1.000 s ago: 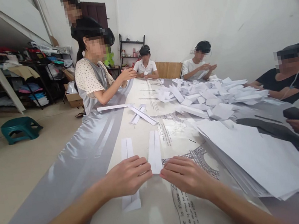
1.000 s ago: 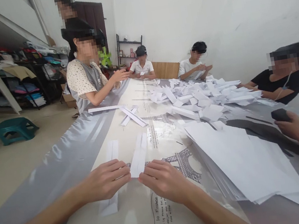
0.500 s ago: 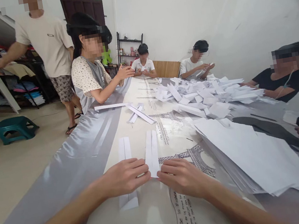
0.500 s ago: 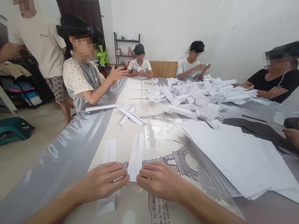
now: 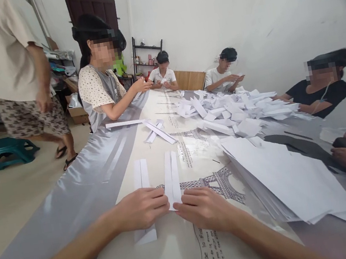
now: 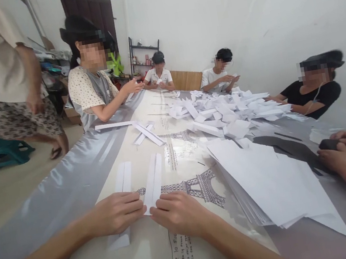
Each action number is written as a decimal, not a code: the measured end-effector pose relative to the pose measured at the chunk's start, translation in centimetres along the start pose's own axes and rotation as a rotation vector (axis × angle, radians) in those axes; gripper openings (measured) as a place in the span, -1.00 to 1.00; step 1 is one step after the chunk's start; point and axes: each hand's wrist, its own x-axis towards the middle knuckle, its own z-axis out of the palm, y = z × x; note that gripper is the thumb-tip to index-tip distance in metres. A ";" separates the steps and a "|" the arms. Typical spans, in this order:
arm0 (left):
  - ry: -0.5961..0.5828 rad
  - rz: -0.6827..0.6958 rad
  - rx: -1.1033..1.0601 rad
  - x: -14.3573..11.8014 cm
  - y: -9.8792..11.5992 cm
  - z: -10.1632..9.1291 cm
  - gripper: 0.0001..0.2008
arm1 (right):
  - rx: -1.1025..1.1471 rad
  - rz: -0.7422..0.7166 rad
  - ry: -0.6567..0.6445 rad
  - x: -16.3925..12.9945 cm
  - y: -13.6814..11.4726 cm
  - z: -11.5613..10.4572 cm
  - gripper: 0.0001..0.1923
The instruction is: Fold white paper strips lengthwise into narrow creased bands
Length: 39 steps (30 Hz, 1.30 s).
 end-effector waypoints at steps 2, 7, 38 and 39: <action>0.002 -0.013 -0.002 0.0 -0.1 0.0 -0.79 | -0.017 -0.003 0.018 0.0 -0.2 0.1 -0.62; 0.019 -0.036 0.023 0.0 -0.3 0.0 -0.82 | -0.004 0.020 0.027 -0.3 0.0 0.3 -0.63; 0.007 0.003 0.050 0.6 0.1 -0.6 -0.67 | 0.109 0.007 0.121 -0.5 0.2 -0.2 -0.80; 0.014 0.010 0.082 0.6 0.0 -0.6 -0.67 | 0.082 -0.005 0.125 -0.4 0.1 -0.3 -0.81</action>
